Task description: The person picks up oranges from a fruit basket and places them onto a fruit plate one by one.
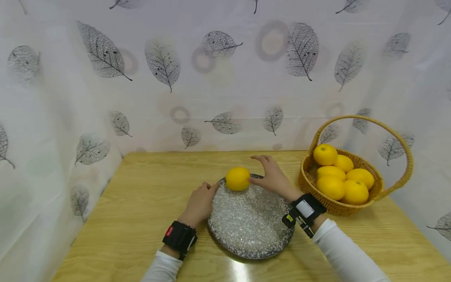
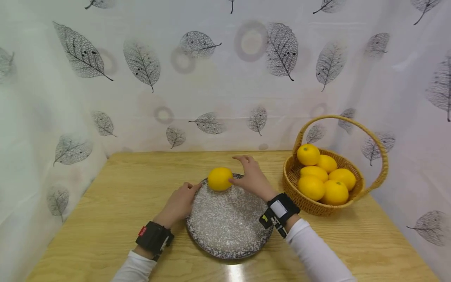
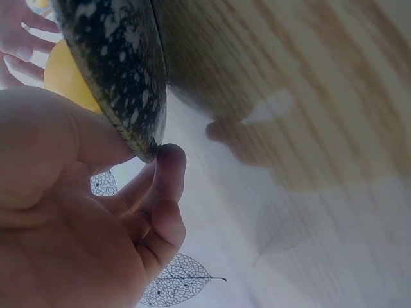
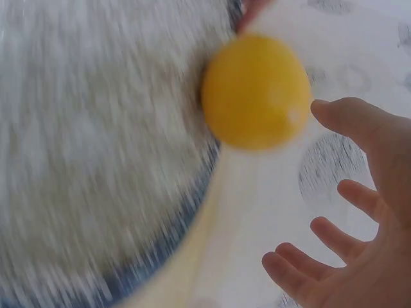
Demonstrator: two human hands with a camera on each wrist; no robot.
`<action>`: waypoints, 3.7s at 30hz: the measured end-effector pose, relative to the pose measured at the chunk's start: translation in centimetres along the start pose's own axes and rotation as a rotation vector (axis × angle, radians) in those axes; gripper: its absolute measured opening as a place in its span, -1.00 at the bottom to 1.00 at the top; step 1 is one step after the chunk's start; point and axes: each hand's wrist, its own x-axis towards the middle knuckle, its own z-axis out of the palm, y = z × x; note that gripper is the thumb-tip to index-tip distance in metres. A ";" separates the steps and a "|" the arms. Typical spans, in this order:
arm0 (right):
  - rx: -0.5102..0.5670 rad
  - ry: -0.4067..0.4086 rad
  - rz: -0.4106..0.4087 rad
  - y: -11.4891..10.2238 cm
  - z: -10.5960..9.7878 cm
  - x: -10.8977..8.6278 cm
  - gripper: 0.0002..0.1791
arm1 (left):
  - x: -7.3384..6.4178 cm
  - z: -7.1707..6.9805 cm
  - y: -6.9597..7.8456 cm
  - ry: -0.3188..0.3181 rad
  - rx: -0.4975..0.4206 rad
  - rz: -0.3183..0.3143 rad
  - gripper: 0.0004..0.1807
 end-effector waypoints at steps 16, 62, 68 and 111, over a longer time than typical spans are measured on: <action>-0.200 0.000 0.149 6.8 -12.7 0.0 -0.27 | 0.2 0.4 -0.4 -0.005 -0.010 -0.010 -0.34; -0.223 -0.143 0.274 14.7 -14.9 -0.3 -0.09 | -0.3 0.7 -0.6 -0.004 0.006 -0.017 -0.41; -0.226 -0.132 0.261 14.9 -14.9 -0.2 -0.11 | -0.3 0.9 -0.8 0.006 0.009 -0.011 -0.40; -0.183 0.090 0.180 12.0 -15.0 -1.6 -0.18 | -0.2 0.2 -0.6 0.008 0.016 0.001 -0.40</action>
